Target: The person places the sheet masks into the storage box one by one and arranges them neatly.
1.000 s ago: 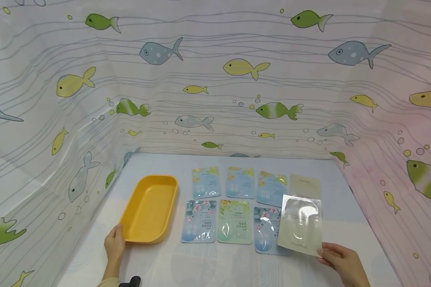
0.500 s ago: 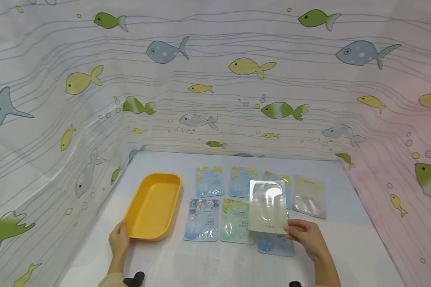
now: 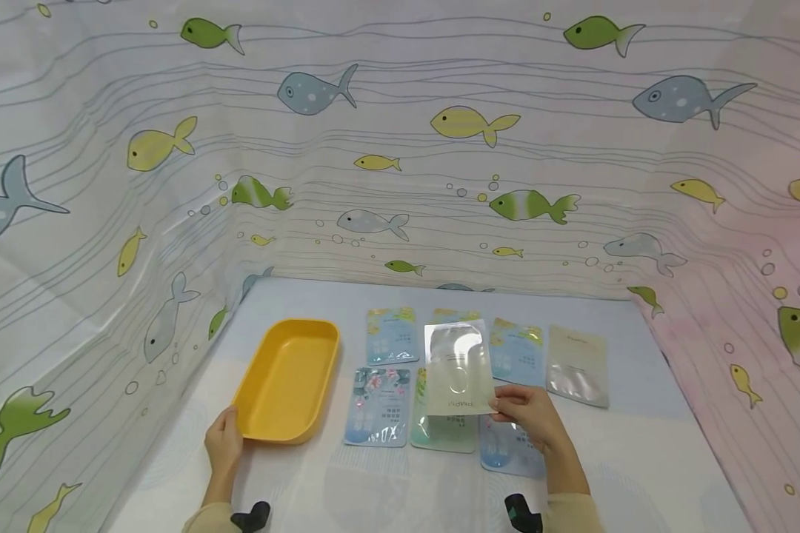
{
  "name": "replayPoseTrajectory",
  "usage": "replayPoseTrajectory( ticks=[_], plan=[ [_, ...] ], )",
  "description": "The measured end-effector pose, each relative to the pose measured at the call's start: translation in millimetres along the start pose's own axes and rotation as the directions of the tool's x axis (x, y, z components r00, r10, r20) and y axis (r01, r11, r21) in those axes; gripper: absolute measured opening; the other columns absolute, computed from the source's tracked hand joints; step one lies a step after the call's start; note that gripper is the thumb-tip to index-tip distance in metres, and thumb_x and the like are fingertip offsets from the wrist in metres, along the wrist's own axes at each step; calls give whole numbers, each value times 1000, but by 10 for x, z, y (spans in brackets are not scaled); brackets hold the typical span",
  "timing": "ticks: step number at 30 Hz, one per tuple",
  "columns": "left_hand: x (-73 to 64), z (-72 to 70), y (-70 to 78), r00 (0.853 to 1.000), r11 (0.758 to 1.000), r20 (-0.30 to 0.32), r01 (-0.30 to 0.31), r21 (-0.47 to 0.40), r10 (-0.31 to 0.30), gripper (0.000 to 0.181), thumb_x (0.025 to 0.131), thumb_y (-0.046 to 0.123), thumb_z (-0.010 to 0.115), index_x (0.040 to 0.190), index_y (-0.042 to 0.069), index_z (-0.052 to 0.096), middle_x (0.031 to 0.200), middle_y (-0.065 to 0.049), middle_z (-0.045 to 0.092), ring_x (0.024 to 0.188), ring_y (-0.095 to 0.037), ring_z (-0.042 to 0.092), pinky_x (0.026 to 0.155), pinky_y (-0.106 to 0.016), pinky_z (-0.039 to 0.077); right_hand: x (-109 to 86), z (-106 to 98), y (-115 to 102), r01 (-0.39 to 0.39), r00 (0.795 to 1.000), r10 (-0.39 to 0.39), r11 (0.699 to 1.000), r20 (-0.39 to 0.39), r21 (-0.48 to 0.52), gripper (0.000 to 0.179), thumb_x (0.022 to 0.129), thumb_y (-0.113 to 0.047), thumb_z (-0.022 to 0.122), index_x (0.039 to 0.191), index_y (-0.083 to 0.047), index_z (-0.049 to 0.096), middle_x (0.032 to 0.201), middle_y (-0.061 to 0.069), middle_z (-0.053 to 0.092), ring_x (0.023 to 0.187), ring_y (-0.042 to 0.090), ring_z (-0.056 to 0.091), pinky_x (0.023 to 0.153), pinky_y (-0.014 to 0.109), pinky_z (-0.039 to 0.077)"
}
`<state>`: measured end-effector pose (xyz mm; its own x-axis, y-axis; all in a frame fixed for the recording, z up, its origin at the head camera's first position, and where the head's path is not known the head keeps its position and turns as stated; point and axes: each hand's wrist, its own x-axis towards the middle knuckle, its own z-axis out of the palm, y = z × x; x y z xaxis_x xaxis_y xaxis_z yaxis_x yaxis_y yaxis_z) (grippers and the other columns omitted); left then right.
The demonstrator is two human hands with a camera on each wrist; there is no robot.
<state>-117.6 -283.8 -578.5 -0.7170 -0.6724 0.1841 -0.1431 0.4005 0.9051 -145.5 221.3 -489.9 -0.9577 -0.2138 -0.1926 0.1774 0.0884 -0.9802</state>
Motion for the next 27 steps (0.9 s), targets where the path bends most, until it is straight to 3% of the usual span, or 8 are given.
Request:
replayPoseTrajectory(
  ticks=[12, 27],
  plan=[
    [-5, -13, -20, 1000, 1000, 11, 24, -4, -23, 35, 98, 11, 40, 108, -16, 60, 115, -33, 57, 113, -45, 50, 94, -54, 37, 302, 475, -81, 12, 998, -15, 999, 55, 51, 38, 87, 3, 60, 114, 26, 46, 92, 17, 68, 71, 12, 67, 68, 25, 54],
    [7, 3, -15, 1000, 999, 19, 25, -22, -24, 36, 98, 11, 39, 109, -17, 59, 115, -34, 55, 114, -46, 49, 95, -54, 36, 515, 1019, -64, 37, 993, -49, 993, 106, 111, 31, 85, 6, 61, 108, 25, 52, 90, 20, 68, 71, 13, 67, 66, 27, 55]
  ],
)
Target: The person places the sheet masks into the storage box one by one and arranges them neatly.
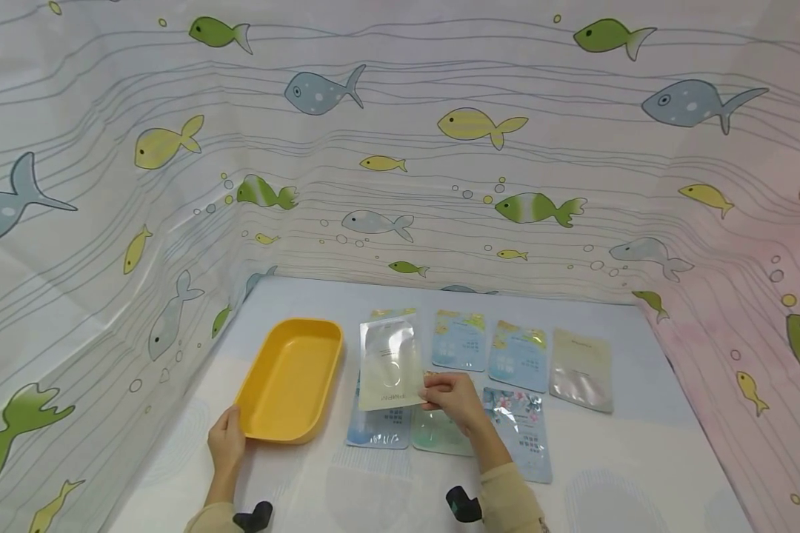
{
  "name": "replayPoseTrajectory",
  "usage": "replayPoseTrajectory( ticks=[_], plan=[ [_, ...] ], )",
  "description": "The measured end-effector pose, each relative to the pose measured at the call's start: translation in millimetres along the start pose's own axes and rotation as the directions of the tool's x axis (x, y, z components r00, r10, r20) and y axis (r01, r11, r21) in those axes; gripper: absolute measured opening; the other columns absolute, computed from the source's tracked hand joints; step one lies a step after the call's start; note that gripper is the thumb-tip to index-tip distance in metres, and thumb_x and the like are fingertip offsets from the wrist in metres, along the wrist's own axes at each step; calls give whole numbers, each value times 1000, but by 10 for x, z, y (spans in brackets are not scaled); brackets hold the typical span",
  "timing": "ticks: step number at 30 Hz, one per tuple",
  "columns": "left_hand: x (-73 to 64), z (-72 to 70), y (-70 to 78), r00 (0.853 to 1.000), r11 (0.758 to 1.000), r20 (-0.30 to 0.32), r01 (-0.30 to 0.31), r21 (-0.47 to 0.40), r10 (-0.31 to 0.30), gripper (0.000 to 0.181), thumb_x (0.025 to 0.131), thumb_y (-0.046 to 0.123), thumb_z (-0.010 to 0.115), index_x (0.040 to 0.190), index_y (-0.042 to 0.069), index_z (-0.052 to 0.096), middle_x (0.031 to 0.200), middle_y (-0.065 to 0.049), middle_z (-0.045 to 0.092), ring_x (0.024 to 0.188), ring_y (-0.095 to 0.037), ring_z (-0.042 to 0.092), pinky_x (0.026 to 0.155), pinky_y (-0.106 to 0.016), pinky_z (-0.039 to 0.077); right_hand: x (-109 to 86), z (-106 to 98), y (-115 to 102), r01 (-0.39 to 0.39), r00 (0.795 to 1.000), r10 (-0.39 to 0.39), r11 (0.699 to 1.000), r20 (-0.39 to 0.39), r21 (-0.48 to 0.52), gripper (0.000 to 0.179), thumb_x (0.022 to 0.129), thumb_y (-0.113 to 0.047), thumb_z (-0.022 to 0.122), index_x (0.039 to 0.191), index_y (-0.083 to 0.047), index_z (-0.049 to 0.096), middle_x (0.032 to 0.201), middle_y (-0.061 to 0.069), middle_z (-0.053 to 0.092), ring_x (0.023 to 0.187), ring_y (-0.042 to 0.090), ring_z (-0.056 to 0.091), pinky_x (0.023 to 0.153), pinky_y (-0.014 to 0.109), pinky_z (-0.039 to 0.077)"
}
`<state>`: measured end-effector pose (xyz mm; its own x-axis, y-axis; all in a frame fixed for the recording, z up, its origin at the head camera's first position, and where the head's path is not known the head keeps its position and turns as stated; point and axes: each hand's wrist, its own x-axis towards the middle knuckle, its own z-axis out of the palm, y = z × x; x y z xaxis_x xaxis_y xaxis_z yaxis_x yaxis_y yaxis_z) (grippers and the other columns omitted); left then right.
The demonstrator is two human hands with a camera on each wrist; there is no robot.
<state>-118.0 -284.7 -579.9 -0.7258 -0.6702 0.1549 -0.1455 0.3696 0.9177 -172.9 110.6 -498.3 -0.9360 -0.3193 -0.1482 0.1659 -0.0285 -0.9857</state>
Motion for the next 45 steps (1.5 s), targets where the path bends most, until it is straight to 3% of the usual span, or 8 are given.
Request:
replayPoseTrajectory(
  ticks=[9, 20, 28, 36, 40, 45],
  plan=[
    [-2, -12, 20, 998, 998, 35, 53, -27, -52, 39, 99, 13, 37, 113, -17, 56, 120, -33, 53, 119, -45, 46, 99, -53, 34, 140, 370, 24, -20, 1000, 20, 1000, -2, -11, 25, 83, 8, 62, 103, 21, 57, 86, 20, 68, 68, 14, 66, 65, 28, 55],
    [4, -20, 18, 999, 999, 28, 39, -9, -38, 38, 99, 13, 38, 113, -17, 57, 120, -34, 53, 118, -46, 46, 99, -54, 34, 278, 687, 22, -20, 1000, 21, 998, 15, -52, 24, 84, 5, 63, 103, 19, 59, 90, 28, 66, 65, 16, 66, 66, 34, 56],
    [-16, -29, 44, 999, 999, 10, 32, -4, -32, 36, 98, 12, 39, 110, -17, 58, 118, -33, 54, 116, -46, 48, 97, -54, 36, 398, 935, 49, -24, 1000, 26, 995, 13, -97, 20, 83, 5, 65, 99, 16, 62, 85, 21, 68, 62, 16, 66, 65, 32, 56],
    [-12, -25, 27, 999, 999, 5, 37, -20, -37, 37, 99, 13, 39, 111, -17, 58, 118, -33, 54, 116, -45, 47, 98, -53, 35, 507, 1226, 80, 13, 1000, -13, 1000, -9, -26, 17, 79, 12, 63, 94, 20, 60, 75, 18, 66, 57, 13, 64, 60, 30, 55],
    [-7, -27, 15, 999, 999, 5, 38, -29, -38, 38, 98, 13, 39, 111, -17, 57, 119, -33, 53, 117, -45, 46, 98, -54, 34, 544, 1375, 85, -13, 1000, 13, 1000, -16, -13, 15, 78, 12, 64, 92, 19, 61, 71, 12, 64, 54, 10, 61, 63, 35, 56],
    [-2, -20, -3, 999, 998, 18, 50, -40, -50, 39, 99, 16, 38, 109, -17, 59, 121, -31, 53, 118, -43, 46, 99, -53, 34, 584, 1504, 90, -48, 999, 48, 999, -25, -3, 15, 78, 13, 64, 92, 18, 62, 73, 14, 65, 54, 15, 63, 65, 38, 55]
  ],
)
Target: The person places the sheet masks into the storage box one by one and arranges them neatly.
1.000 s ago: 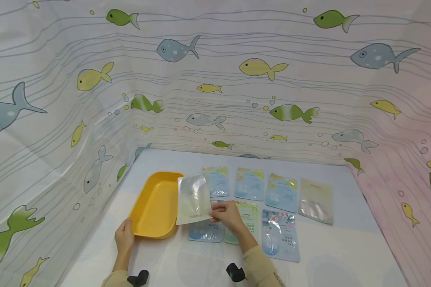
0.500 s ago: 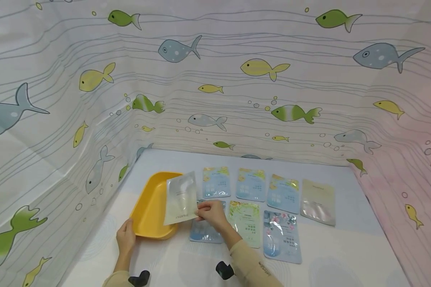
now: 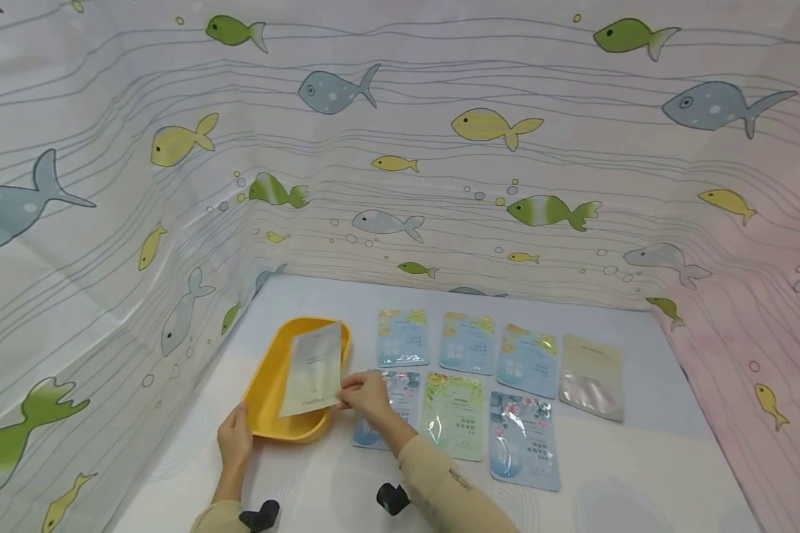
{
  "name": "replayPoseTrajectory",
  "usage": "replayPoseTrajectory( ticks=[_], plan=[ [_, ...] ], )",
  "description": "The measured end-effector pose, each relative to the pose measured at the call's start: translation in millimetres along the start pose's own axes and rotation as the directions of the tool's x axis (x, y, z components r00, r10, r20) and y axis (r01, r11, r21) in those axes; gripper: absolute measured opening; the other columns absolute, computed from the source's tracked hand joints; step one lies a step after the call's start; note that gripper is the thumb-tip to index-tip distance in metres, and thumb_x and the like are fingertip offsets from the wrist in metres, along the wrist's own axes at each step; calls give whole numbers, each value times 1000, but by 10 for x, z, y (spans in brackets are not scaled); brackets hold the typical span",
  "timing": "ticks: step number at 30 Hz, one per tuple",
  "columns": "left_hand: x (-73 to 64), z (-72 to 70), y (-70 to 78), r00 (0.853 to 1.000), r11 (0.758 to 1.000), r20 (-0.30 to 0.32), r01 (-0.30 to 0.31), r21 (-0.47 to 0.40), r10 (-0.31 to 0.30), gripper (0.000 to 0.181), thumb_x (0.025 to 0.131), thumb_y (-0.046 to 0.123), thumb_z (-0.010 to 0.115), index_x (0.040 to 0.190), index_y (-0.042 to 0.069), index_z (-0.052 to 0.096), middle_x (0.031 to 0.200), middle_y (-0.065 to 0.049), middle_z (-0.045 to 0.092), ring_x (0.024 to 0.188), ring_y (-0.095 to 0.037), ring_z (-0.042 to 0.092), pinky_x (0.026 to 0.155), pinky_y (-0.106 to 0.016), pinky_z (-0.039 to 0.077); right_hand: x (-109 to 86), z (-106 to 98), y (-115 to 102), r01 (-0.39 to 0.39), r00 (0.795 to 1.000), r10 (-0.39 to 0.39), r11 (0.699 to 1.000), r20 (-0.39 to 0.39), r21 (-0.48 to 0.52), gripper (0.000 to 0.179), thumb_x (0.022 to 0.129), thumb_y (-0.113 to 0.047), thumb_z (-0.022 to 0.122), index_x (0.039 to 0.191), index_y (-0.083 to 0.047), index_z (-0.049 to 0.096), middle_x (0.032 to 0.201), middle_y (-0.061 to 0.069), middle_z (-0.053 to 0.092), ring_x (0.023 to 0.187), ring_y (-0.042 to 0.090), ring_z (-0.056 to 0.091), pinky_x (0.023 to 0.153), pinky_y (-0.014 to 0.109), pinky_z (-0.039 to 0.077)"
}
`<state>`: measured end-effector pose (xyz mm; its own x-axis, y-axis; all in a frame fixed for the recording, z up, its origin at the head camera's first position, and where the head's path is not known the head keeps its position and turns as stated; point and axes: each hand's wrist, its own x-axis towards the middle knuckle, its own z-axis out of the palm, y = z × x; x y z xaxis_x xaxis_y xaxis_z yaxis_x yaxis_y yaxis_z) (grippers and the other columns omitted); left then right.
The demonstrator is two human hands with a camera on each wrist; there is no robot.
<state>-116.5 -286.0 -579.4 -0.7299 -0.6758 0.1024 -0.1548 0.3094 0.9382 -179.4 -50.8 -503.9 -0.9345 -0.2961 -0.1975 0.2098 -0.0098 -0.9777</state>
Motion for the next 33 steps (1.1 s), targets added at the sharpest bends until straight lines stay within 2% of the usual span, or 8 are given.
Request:
replayPoseTrajectory(
  ticks=[2, 5, 8, 9, 18, 26, 29, 33],
  plan=[
    [6, 8, 7, 1000, 1000, -7, 3, 13, -3, 39, 99, 18, 39, 105, -15, 61, 120, -29, 56, 116, -34, 51, 98, -49, 36, 18, 39, 7, -10, 1000, 10, 1000, -2, 12, 16, 78, 13, 64, 93, 18, 61, 73, 14, 64, 57, 20, 65, 65, 39, 55],
    [22, 18, 20, 1000, 1000, -11, 2, 18, -1, 40, 99, 19, 39, 102, -15, 61, 120, -27, 57, 114, -33, 51, 97, -48, 37, 58, 110, 30, -19, 1000, 20, 999, -10, 35, 16, 77, 13, 64, 93, 18, 61, 71, 11, 62, 57, 20, 65, 63, 36, 55],
    [32, 22, 35, 1000, 1000, 0, 12, 6, -12, 41, 100, 19, 39, 103, -15, 61, 121, -28, 55, 115, -34, 50, 98, -49, 36, 82, 188, 47, -22, 999, 23, 999, -27, 47, 15, 77, 14, 65, 91, 17, 61, 70, 10, 61, 54, 16, 63, 61, 33, 55],
    [34, 22, 37, 1000, 1000, 7, 14, -2, -14, 42, 100, 19, 38, 104, -16, 60, 122, -29, 54, 117, -41, 46, 99, -51, 35, 91, 215, 56, -23, 999, 25, 999, -35, 46, 14, 77, 14, 65, 90, 17, 61, 69, 10, 61, 53, 13, 62, 61, 32, 55],
    [17, 48, 66, 1000, 1000, 11, 18, -19, -18, 42, 99, 19, 39, 110, -17, 58, 122, -32, 53, 118, -43, 46, 100, -52, 33, 122, 394, 81, -89, 991, 90, 996, -98, 22, 13, 75, 13, 66, 88, 13, 63, 65, 7, 57, 53, 15, 63, 62, 33, 55],
    [4, 38, 47, 1000, 1000, 24, 18, -21, -18, 42, 99, 17, 37, 115, -17, 56, 122, -34, 51, 120, -45, 44, 101, -53, 33, 160, 463, 108, -63, 988, 46, 991, -149, -117, 8, 73, 12, 65, 81, 11, 64, 67, 7, 56, 53, 16, 64, 54, 26, 53],
    [-1, 16, 40, 999, 999, 41, 33, -24, -32, 43, 100, 18, 36, 118, -18, 53, 125, -34, 49, 123, -46, 41, 102, -53, 31, 171, 493, 105, -14, 988, -33, 952, -148, -304, 3, 71, 9, 65, 73, 7, 65, 65, 5, 57, 51, 14, 63, 49, 22, 50],
    [-14, -4, 39, 998, 999, 53, 37, -28, -36, 45, 101, 19, 36, 120, -19, 51, 126, -35, 46, 124, -48, 39, 103, -54, 30, 177, 528, 85, 36, 984, -123, 843, -127, -537, 6, 68, 5, 67, 64, 0, 66, 57, 2, 60, 47, 9, 56, 42, 18, 43]
  ],
)
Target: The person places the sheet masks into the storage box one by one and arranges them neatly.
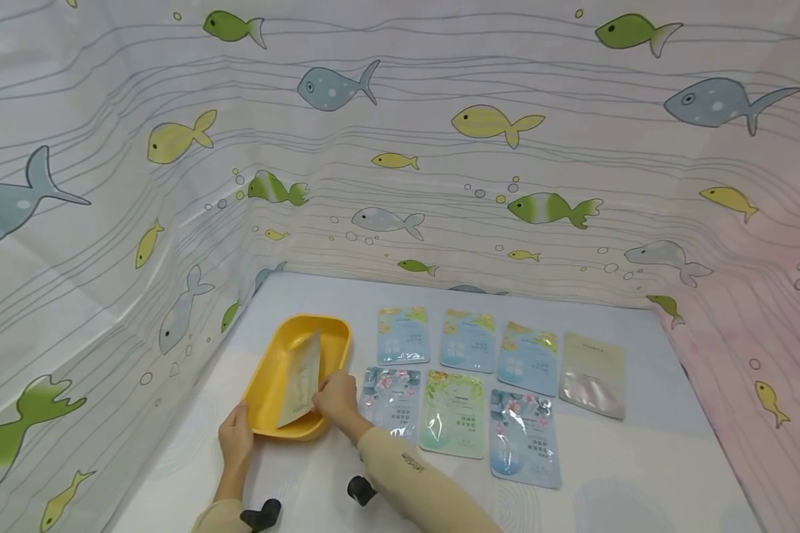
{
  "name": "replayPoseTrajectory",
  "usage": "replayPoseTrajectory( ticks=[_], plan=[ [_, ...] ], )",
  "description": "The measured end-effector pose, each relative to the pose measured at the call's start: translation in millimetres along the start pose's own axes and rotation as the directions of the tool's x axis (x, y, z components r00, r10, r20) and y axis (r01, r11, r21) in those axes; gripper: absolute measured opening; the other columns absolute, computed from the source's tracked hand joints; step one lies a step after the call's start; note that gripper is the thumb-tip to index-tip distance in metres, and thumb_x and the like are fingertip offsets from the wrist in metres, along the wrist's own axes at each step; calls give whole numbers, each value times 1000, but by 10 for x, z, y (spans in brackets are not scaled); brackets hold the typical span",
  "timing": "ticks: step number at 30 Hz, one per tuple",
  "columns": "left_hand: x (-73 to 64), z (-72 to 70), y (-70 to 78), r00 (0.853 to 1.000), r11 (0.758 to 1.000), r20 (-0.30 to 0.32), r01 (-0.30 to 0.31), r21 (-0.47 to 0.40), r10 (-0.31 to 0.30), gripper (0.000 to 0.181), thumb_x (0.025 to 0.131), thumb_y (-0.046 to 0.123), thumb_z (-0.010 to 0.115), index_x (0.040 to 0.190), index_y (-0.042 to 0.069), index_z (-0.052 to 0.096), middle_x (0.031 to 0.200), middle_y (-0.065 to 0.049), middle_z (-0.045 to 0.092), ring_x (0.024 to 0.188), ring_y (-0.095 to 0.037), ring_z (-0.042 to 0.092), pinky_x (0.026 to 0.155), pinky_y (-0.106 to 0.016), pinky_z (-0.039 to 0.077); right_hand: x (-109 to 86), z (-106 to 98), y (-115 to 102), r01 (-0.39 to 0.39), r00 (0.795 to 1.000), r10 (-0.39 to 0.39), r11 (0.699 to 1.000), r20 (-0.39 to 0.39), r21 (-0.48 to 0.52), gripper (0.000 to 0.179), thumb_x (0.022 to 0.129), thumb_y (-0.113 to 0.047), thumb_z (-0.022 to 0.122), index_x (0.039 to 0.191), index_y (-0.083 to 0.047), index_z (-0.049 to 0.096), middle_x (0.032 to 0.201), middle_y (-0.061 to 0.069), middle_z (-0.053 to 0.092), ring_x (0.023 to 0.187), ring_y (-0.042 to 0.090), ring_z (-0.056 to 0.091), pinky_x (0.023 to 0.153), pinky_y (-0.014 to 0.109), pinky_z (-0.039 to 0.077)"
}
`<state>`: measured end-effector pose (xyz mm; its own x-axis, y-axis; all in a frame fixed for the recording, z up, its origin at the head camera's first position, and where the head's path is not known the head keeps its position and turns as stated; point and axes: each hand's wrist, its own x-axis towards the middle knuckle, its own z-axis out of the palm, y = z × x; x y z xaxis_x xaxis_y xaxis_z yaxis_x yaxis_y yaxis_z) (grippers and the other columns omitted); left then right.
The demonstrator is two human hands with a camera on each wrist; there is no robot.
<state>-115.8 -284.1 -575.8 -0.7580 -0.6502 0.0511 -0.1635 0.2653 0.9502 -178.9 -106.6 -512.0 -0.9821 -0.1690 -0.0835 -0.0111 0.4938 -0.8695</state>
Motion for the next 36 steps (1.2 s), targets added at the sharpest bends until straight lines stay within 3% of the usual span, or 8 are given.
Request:
replayPoseTrajectory(
  ticks=[3, 10, 16, 19, 26, 32, 36],
  plan=[
    [-9, 2, 7, 1000, 1000, -8, -7, -1, 7, 45, 101, 20, 36, 119, -19, 51, 126, -35, 47, 124, -47, 39, 103, -54, 30, 0, 0, -30, 14, 1000, -13, 997, 13, -70, 12, 68, 4, 68, 59, -3, 65, 49, 0, 60, 42, 6, 52, 39, 16, 39],
    [-20, 14, -4, 1000, 1000, -22, 1, -3, -1, 45, 101, 20, 36, 120, -18, 51, 126, -35, 46, 124, -47, 39, 103, -53, 30, -10, 9, -81, -22, 995, 40, 982, 94, -188, 29, 71, 0, 69, 46, -8, 57, 37, -3, 51, 31, 4, 47, 34, 16, 36],
    [-14, 21, -29, 1000, 1000, -28, -2, 2, 3, 44, 101, 18, 36, 119, -18, 52, 125, -35, 48, 123, -47, 40, 102, -53, 31, -5, 53, -101, -56, 988, 101, 938, 114, -343, 27, 71, -8, 73, 52, -9, 54, 40, -3, 50, 36, 9, 48, 36, 21, 35],
    [-9, 20, -33, 999, 1000, -39, -11, 2, 11, 43, 100, 18, 36, 118, -18, 53, 124, -35, 49, 123, -46, 41, 102, -53, 31, -6, 83, -98, -41, 990, 89, 921, 106, -387, 25, 71, -10, 73, 56, -10, 53, 47, -2, 50, 42, 12, 47, 38, 24, 36],
    [-8, 16, -19, 999, 1000, -38, -11, 3, 11, 43, 100, 18, 37, 118, -18, 53, 125, -35, 48, 123, -46, 41, 102, -53, 31, -22, 109, -90, -33, 994, 71, 919, 82, -393, 22, 70, -10, 74, 61, -9, 55, 55, 0, 50, 49, 15, 47, 41, 27, 38],
    [-11, 21, -14, 999, 1000, -49, -15, 6, 15, 42, 100, 17, 38, 114, -18, 55, 123, -34, 50, 122, -46, 42, 101, -53, 32, -46, 108, -69, 21, 997, 13, 900, 75, -435, 33, 70, -16, 77, 52, -12, 49, 51, -2, 46, 49, 15, 45, 41, 28, 36],
    [-10, 23, -9, 998, 1000, -59, -13, 2, 13, 41, 99, 17, 38, 112, -17, 57, 123, -33, 51, 122, -45, 43, 102, -53, 32, -46, 94, -52, 43, 997, -12, 906, 77, -421, 32, 70, -17, 78, 51, -12, 53, 50, -4, 49, 49, 13, 46, 41, 26, 37]
  ],
)
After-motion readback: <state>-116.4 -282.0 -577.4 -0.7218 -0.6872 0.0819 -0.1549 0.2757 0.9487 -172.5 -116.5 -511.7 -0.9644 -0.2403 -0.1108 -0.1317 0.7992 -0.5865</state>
